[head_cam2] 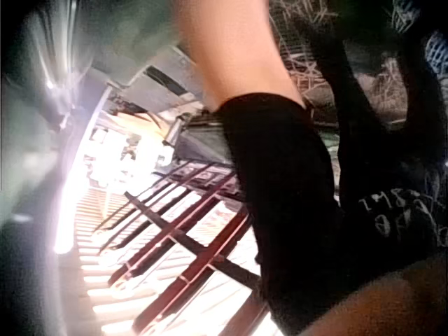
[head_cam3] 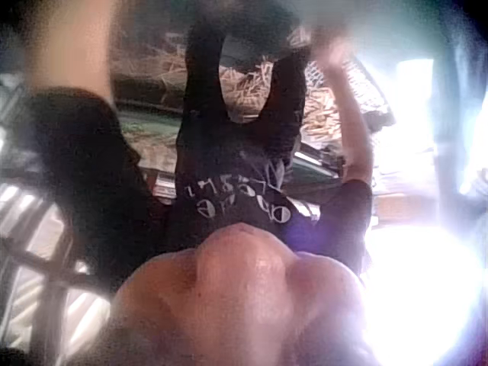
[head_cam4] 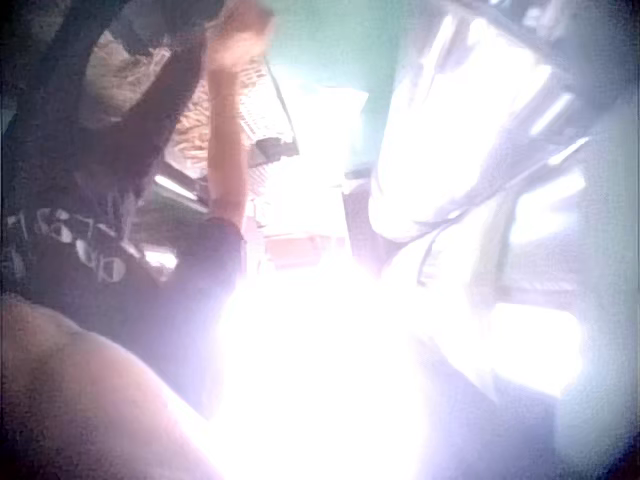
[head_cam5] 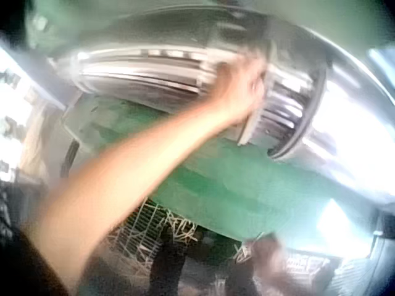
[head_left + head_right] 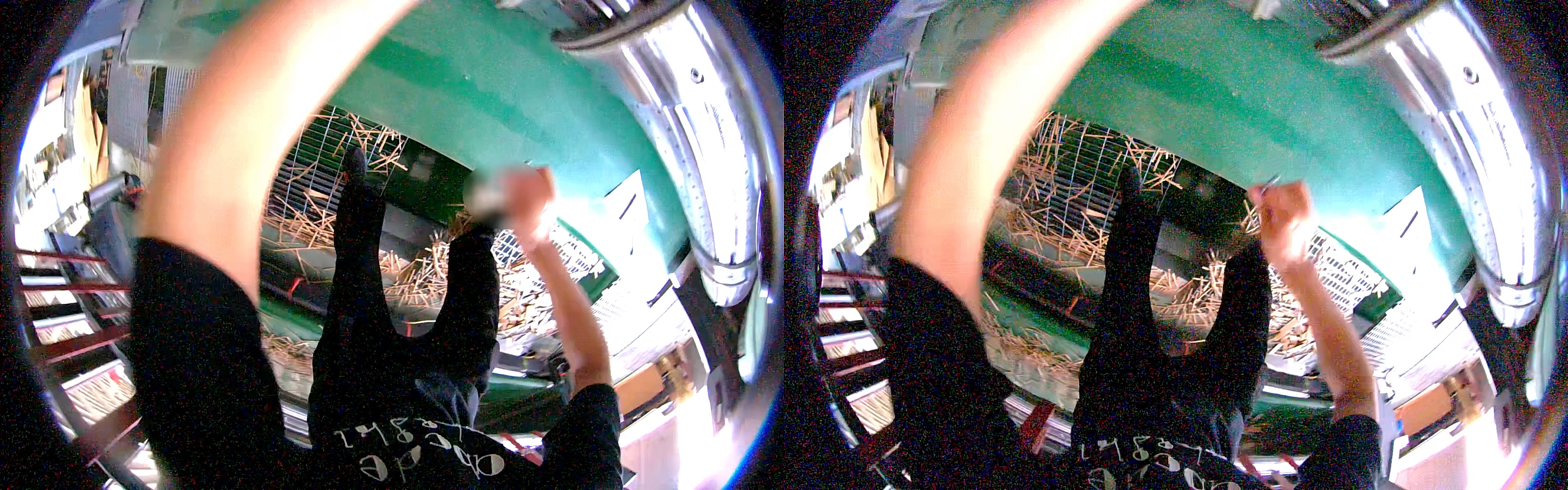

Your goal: The person uses a wrench and a pointed tool to work on a large metal pipe, referring to a diagram on a piece of paper.

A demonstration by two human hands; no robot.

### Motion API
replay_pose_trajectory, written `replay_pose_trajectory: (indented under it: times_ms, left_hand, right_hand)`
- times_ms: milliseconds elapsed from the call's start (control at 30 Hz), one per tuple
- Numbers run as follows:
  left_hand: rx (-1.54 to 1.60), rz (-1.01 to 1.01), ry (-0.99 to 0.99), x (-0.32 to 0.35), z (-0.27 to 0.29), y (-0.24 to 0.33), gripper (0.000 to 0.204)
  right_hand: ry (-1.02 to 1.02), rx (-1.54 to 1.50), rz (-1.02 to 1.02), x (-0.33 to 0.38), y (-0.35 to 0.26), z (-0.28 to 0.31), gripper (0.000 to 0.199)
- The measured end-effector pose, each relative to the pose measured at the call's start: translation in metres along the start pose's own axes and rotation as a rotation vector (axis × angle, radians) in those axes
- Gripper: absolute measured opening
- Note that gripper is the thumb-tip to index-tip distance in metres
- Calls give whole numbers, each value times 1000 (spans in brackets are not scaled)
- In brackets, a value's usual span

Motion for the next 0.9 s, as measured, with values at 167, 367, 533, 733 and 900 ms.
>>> replay_pose_trajectory:
  times_ms: [167,367,533,733,900]
  left_hand:
    - [462,424,-175,282,25,11,29]
    - [365,1387,-88,676,167,29,28]
    - [549,2100,545,876,282,48,31]
    - [668,1744,638,826,361,-38,32]
    - [717,1561,491,752,356,-98,34]
  right_hand:
    - [-697,123,-244,122,-57,-65,27]
    - [-897,97,-129,172,-170,-120,28]
    - [-980,245,-96,184,-234,-202,31]
    - [-992,72,24,134,-370,-289,29]
    - [-795,22,-206,94,-396,-296,28]
Point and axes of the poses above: each hand's wrist, its own x-axis away from the middle knuckle, its own z-axis out of the back of the hand, y = z × x, the point moved 9 cm from there along -x, towards the middle knuckle, and after that the axes turned 15 degrees about y, right-handed, at the moved point
